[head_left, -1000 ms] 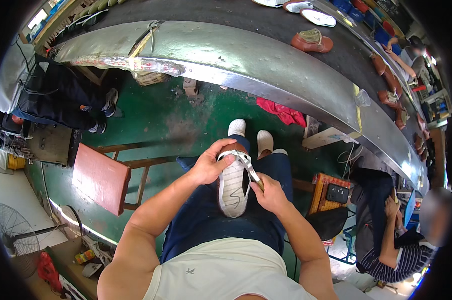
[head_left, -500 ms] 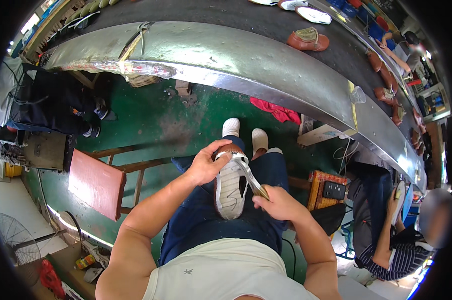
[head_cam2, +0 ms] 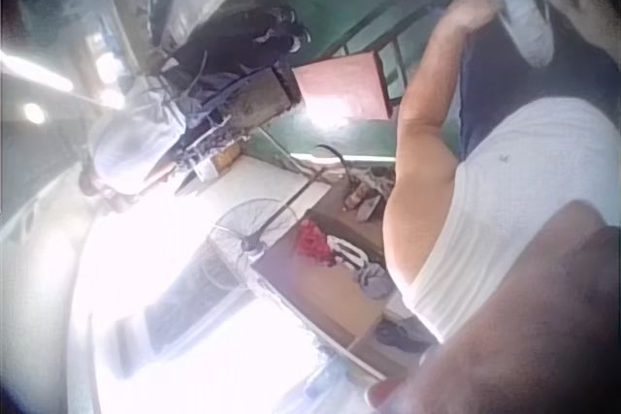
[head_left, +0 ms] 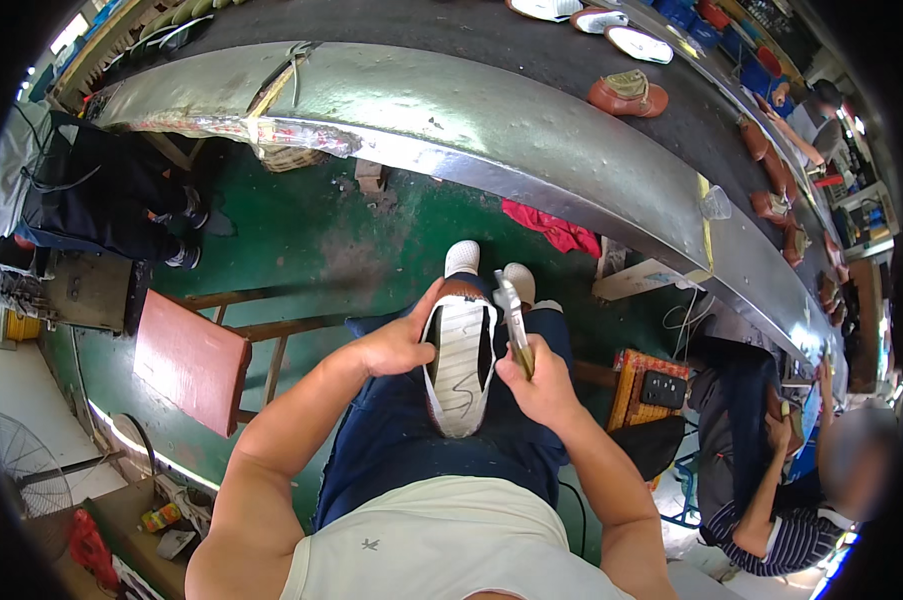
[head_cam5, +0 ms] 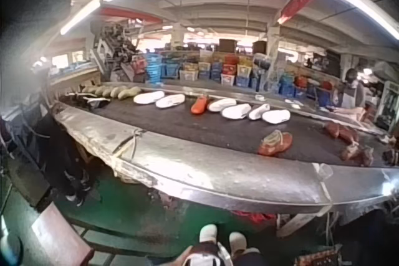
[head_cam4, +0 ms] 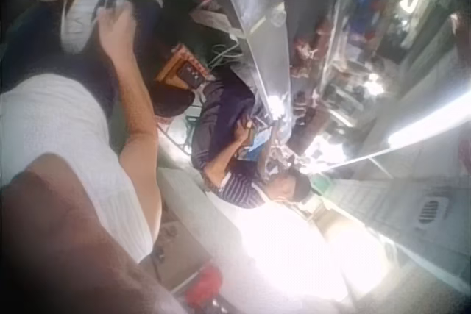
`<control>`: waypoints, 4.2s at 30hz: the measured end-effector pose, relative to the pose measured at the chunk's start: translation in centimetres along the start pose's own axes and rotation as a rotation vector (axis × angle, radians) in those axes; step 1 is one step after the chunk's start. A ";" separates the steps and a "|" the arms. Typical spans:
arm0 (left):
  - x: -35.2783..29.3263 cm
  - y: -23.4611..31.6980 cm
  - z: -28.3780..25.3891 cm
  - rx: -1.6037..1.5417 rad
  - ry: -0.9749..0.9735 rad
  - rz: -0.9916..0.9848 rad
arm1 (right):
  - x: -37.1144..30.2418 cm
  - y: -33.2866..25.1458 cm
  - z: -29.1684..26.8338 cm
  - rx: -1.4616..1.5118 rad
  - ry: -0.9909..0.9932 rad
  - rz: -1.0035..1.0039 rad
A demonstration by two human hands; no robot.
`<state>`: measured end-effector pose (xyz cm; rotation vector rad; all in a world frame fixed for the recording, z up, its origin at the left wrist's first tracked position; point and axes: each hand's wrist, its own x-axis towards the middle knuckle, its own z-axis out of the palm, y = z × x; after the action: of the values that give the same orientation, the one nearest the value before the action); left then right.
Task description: The worker uses lasting pliers to pull and secure the shoe upper material over the last as part of an assembly line process.
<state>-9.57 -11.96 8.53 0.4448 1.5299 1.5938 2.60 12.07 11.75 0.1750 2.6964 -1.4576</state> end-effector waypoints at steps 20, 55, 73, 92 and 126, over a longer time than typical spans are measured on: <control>2.7 -4.2 10.0 -0.024 -0.249 -0.164 | -12.3 6.6 -5.7 0.050 -0.052 0.531; 6.0 -9.4 11.9 0.465 0.366 -0.232 | -7.8 5.9 -5.1 -0.383 -0.247 -0.003; 5.5 -7.2 11.0 1.018 -0.060 0.198 | -9.0 10.8 -5.0 -0.218 -0.128 0.254; 0.7 -6.9 10.0 0.567 -0.073 -0.095 | -7.8 7.6 -4.5 -0.165 -0.245 0.265; 5.4 -11.1 11.7 0.065 0.082 -0.029 | -6.6 2.3 -8.2 -0.562 -0.383 0.048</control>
<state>-0.14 -1.83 -1.32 0.3950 1.6466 1.5605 9.35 19.72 15.11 -0.0678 2.6201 -0.5940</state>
